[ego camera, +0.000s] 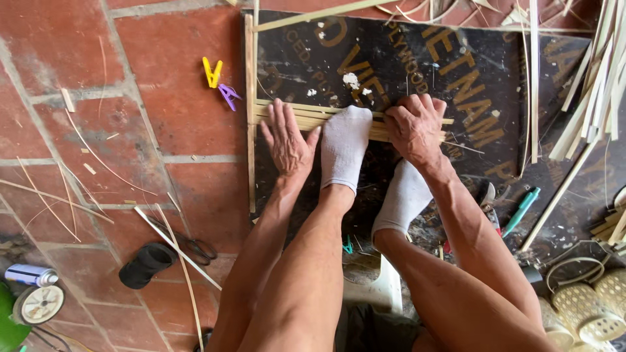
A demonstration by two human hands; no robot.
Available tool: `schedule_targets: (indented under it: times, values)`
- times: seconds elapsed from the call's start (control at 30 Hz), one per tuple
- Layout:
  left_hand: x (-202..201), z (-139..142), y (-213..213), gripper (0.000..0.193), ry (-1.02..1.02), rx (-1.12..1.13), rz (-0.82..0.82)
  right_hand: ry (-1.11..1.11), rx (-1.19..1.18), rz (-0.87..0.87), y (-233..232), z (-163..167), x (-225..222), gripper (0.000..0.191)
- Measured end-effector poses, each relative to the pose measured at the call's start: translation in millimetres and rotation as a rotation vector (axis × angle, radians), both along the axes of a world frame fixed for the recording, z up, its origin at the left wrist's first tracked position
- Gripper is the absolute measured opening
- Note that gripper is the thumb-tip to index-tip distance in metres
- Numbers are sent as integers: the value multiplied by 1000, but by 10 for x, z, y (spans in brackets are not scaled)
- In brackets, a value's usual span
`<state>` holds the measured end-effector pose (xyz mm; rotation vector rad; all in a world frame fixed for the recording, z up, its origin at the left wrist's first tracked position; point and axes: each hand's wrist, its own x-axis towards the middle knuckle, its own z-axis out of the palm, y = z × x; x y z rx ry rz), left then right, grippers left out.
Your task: The person prepares thin bamboo strips by bundling and trimming them with shears, then weaves them into a rectangular frame on the floor. The person uses both hands to align and interlace the strips, occasionally adjusting the bundle and cutting excess material.
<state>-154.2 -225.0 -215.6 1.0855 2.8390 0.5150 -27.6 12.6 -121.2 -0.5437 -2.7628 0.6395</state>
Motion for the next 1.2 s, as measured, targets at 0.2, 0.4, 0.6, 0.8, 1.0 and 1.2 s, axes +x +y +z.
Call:
schedule_targets:
  times: [0.2,0.4,0.6,0.8,1.0,1.2]
  values:
    - [16,-36,-40,90,-37,-2,15,8,-19,10,-51,-5,37,14]
    - [31,-36,-63,90,-8,-36,-1,19,28,50,-41,23,74,14]
    - [68,-46,-95,90,-16,-43,-8,64,41,57,-36,41,115,11]
    - [101,-22,-115,89,-31,-94,-15,80,-16,-207,376,47,499,12]
    - [190,68,-55,78,-79,-22,47,-167,227,-515,1152,7,1258,14]
    - [254,186,310,56,-91,224,-66,-52,61,-472,931,42,1271,4]
